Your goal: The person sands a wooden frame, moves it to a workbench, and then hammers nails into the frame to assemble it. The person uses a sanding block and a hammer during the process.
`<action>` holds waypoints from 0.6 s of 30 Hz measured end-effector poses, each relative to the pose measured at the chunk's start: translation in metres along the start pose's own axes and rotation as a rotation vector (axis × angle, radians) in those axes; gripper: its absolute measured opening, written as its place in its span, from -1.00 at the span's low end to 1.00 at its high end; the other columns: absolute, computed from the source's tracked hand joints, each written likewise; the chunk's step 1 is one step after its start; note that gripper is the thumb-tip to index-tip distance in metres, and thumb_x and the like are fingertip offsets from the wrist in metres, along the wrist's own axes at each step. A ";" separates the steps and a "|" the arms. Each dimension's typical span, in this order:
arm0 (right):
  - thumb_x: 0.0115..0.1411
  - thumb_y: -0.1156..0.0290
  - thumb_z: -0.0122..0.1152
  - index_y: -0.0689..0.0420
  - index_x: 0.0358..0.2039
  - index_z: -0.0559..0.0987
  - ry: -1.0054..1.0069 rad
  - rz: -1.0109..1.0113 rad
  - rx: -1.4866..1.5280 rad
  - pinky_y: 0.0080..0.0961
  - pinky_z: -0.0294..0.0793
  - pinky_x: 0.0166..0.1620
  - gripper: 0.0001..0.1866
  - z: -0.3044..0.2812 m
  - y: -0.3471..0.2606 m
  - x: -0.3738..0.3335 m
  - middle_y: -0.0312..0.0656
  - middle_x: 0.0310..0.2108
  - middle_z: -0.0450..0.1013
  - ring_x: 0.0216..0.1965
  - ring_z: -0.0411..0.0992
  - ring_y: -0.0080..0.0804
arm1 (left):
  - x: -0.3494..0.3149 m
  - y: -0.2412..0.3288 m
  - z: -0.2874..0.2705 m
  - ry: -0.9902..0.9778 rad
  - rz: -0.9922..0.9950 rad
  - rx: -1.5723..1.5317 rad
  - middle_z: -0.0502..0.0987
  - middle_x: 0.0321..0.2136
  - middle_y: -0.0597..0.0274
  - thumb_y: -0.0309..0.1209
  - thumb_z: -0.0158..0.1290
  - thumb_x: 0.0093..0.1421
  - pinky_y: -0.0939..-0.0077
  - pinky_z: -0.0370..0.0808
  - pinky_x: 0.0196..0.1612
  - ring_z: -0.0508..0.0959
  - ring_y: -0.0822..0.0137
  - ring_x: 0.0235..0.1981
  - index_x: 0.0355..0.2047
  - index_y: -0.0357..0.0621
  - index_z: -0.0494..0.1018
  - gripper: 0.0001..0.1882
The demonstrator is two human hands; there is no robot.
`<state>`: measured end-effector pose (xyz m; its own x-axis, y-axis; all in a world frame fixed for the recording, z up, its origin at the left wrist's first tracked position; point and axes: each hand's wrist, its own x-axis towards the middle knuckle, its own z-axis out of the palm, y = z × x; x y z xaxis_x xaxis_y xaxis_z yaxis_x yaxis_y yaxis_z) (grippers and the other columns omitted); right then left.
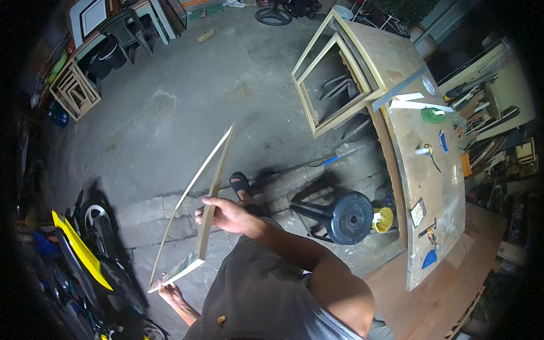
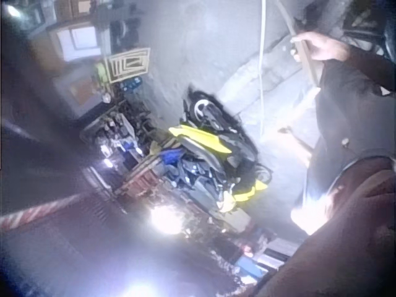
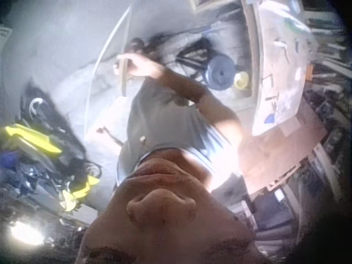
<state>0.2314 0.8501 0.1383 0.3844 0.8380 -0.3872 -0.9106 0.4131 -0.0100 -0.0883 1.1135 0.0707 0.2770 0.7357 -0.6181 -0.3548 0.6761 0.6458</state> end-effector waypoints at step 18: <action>0.26 0.14 -0.13 -0.09 -0.07 0.37 -0.375 -0.020 -0.313 -0.09 0.33 -0.02 -0.71 0.217 -0.181 0.444 0.04 -0.03 0.34 0.04 0.31 -0.05 | 0.486 0.139 0.256 -0.118 1.129 1.755 0.52 -0.50 0.08 -0.29 0.08 0.11 0.33 0.41 -0.38 0.49 0.21 -0.48 -0.35 -0.23 0.48 -0.77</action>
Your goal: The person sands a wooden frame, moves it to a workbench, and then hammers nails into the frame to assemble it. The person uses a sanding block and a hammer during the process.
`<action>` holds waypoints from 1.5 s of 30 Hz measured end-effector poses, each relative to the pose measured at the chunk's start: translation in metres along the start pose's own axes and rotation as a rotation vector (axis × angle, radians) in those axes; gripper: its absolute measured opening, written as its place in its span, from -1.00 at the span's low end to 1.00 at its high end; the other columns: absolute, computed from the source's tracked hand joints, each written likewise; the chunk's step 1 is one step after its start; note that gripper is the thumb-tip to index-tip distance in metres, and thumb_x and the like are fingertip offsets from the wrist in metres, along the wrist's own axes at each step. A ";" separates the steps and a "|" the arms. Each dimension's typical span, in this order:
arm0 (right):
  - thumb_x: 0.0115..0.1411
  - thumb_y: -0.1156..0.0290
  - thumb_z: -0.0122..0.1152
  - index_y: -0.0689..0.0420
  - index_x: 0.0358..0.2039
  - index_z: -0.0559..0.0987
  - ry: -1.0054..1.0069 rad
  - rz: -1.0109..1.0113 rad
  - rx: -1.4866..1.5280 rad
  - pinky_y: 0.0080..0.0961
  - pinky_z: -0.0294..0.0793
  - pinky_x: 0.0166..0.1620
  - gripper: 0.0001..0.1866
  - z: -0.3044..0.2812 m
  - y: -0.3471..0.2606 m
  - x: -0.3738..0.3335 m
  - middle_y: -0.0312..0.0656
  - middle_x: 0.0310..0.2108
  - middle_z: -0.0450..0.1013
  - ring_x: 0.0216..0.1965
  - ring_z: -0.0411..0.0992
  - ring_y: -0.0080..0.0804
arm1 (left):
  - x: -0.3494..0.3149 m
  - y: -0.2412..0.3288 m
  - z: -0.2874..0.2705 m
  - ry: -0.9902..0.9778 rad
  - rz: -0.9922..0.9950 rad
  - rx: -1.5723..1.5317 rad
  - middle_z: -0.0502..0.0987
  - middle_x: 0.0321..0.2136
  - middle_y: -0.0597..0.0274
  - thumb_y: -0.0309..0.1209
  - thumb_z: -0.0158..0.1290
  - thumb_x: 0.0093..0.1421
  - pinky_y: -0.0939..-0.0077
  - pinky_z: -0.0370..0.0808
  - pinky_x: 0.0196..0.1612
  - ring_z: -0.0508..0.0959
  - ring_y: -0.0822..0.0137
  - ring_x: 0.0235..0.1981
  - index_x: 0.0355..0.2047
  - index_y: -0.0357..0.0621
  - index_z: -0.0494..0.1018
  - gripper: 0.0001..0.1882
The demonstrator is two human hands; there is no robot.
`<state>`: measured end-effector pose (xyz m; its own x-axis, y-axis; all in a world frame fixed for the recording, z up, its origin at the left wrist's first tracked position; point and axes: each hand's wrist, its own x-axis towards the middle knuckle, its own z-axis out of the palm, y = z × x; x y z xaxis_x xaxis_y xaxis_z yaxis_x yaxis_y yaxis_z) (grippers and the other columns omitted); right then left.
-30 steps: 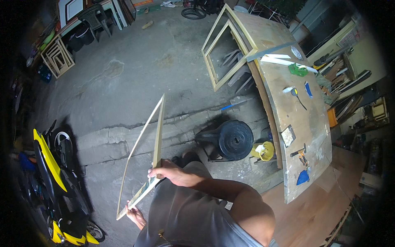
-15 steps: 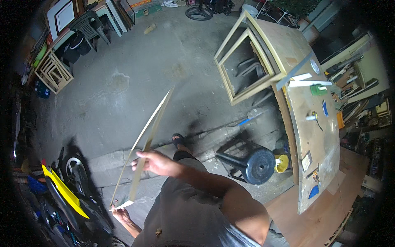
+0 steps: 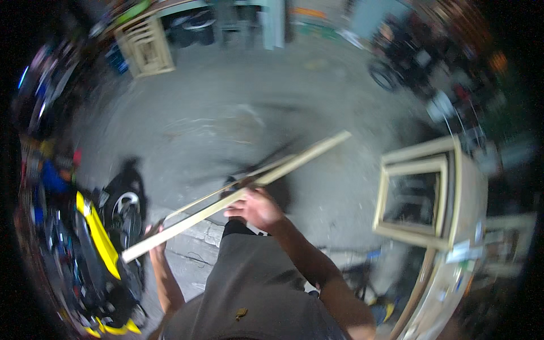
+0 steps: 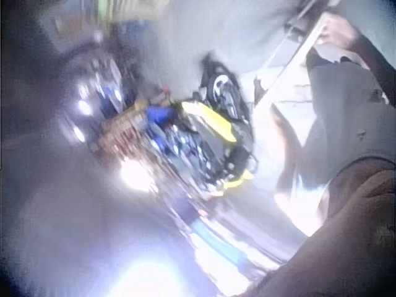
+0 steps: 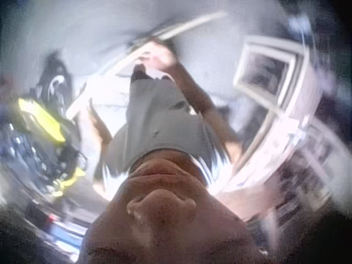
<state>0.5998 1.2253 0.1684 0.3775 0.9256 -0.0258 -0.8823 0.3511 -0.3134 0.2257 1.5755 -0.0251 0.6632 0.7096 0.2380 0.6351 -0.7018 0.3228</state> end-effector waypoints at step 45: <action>0.23 0.26 0.03 0.49 0.00 0.21 0.309 -0.165 -0.228 -0.35 0.35 0.14 -0.47 -0.005 0.062 1.759 0.23 0.01 0.23 0.09 0.25 -0.07 | 1.209 -0.489 0.032 0.434 -1.019 -0.957 0.50 -0.21 0.18 -0.01 -0.04 0.16 0.45 0.34 -0.19 0.47 0.34 -0.22 0.06 -0.20 0.31 -0.41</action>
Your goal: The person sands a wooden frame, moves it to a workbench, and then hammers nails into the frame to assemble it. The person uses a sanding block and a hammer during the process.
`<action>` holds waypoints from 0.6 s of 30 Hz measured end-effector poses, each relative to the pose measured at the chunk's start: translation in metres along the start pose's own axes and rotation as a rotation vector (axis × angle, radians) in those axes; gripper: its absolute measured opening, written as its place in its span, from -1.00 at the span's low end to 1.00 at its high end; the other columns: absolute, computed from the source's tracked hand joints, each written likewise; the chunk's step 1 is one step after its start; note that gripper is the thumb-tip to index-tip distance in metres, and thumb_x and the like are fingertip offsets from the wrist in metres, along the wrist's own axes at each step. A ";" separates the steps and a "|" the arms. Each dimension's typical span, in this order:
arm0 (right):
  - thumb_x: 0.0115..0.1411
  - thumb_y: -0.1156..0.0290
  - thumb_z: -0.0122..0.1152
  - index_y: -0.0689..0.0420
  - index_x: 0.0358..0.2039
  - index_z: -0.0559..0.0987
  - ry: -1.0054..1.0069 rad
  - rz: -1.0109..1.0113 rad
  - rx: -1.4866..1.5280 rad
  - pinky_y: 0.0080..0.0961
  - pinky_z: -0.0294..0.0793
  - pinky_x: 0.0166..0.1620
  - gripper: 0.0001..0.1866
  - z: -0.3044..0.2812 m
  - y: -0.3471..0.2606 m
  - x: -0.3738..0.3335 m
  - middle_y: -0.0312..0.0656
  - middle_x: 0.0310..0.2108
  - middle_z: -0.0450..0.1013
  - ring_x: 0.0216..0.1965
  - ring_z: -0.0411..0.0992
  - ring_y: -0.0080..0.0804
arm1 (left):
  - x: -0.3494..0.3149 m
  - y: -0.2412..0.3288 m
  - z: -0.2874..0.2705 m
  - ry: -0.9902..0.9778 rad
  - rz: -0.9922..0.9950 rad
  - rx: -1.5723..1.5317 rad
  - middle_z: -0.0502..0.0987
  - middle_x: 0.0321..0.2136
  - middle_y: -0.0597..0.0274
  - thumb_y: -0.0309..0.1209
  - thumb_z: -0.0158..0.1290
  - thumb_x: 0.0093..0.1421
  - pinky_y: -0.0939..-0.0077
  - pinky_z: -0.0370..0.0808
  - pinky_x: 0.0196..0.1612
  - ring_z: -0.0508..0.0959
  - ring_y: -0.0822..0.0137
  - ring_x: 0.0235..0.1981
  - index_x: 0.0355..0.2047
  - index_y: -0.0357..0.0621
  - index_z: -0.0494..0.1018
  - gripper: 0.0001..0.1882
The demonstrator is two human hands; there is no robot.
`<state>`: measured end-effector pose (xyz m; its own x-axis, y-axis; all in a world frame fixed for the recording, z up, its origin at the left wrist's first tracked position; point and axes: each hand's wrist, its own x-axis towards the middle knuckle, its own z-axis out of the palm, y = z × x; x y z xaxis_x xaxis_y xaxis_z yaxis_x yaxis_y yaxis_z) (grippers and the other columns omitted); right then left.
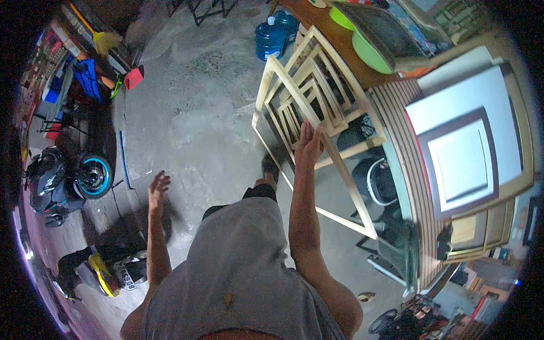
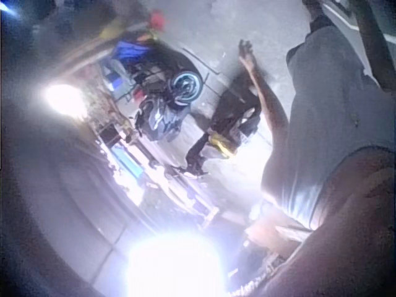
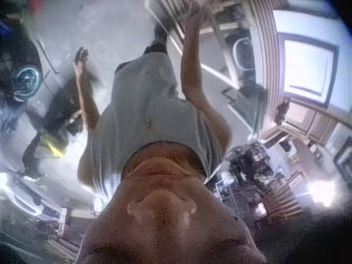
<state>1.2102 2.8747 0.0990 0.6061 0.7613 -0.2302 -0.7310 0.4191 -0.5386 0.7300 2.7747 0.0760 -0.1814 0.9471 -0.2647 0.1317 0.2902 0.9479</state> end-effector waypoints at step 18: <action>0.21 0.12 0.02 0.31 -0.02 0.33 0.120 -0.123 -0.517 -0.49 0.47 0.01 -0.49 0.022 0.082 0.356 0.08 -0.09 0.38 -0.08 0.40 -0.23 | -0.012 -0.095 0.127 0.194 -0.946 -0.046 0.48 -0.41 0.34 -0.02 -0.05 0.10 0.39 0.37 -0.45 0.47 0.34 -0.46 -0.14 0.02 0.42 -0.58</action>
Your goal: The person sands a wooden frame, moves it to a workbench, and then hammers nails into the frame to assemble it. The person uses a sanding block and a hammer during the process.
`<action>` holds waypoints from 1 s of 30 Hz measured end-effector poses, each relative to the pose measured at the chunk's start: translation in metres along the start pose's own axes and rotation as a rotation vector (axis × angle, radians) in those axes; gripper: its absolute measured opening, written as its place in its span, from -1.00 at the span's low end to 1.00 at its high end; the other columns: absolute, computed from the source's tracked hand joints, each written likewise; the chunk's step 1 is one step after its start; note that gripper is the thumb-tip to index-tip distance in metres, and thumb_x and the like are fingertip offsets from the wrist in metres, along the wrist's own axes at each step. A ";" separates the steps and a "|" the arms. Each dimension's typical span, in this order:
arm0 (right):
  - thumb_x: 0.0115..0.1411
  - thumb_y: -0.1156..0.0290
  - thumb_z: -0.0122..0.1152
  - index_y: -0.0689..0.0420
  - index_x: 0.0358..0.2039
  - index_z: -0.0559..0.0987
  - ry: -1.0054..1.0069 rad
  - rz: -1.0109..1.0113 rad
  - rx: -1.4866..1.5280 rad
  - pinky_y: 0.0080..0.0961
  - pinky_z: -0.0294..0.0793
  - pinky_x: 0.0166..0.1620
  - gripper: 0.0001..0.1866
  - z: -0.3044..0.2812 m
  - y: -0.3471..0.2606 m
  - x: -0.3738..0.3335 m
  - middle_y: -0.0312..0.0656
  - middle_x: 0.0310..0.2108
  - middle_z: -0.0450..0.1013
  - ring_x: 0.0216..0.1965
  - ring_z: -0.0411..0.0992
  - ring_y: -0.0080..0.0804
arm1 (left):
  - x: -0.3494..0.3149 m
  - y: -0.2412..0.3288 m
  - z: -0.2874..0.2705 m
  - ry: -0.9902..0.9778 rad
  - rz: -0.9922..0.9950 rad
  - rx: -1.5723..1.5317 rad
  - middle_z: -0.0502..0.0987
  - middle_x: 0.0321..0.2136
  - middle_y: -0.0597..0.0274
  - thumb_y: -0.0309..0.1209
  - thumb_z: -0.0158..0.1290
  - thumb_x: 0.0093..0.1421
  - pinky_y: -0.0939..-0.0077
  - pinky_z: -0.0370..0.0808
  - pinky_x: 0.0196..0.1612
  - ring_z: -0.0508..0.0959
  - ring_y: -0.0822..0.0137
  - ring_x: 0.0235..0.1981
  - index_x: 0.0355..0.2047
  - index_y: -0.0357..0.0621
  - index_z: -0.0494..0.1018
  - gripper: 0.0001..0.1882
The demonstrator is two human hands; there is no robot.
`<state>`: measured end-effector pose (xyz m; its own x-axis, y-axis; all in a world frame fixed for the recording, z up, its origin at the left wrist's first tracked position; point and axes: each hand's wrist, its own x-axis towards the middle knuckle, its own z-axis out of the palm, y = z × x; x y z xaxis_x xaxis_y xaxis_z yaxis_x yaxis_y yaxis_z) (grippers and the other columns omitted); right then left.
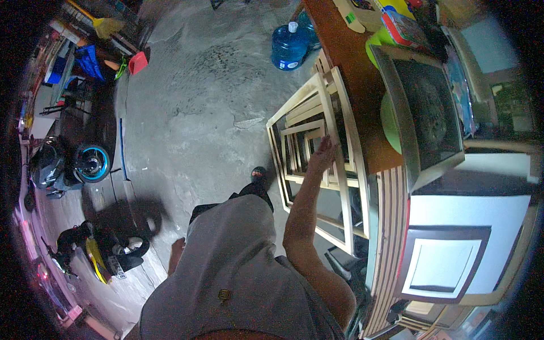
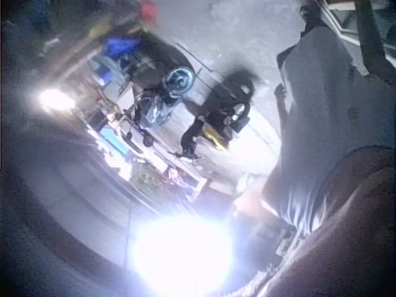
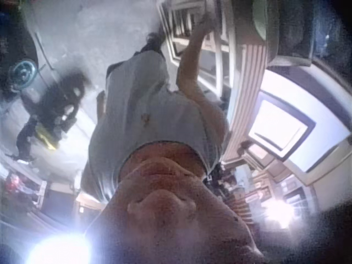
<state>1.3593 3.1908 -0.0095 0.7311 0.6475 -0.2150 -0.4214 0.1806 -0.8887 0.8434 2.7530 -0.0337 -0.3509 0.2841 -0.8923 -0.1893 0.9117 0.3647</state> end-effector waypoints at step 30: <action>0.15 0.15 0.13 0.09 -0.14 0.42 -2.169 0.389 -1.963 -0.48 0.40 -0.54 -0.64 -0.121 0.147 -0.565 -0.25 -0.44 0.42 -0.46 0.43 -0.39 | -0.293 -0.498 0.212 1.349 -0.643 -1.445 0.56 -0.28 0.05 -0.08 0.14 0.01 0.37 0.45 -0.17 0.55 0.21 -0.24 -0.18 -0.14 0.49 -0.54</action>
<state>0.9495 2.7623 -0.0675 -0.4770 0.0859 -0.8747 0.8233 0.3920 -0.4105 1.2353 2.2788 -0.0108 -0.1303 -0.8651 -0.4844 -0.7168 -0.2554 0.6489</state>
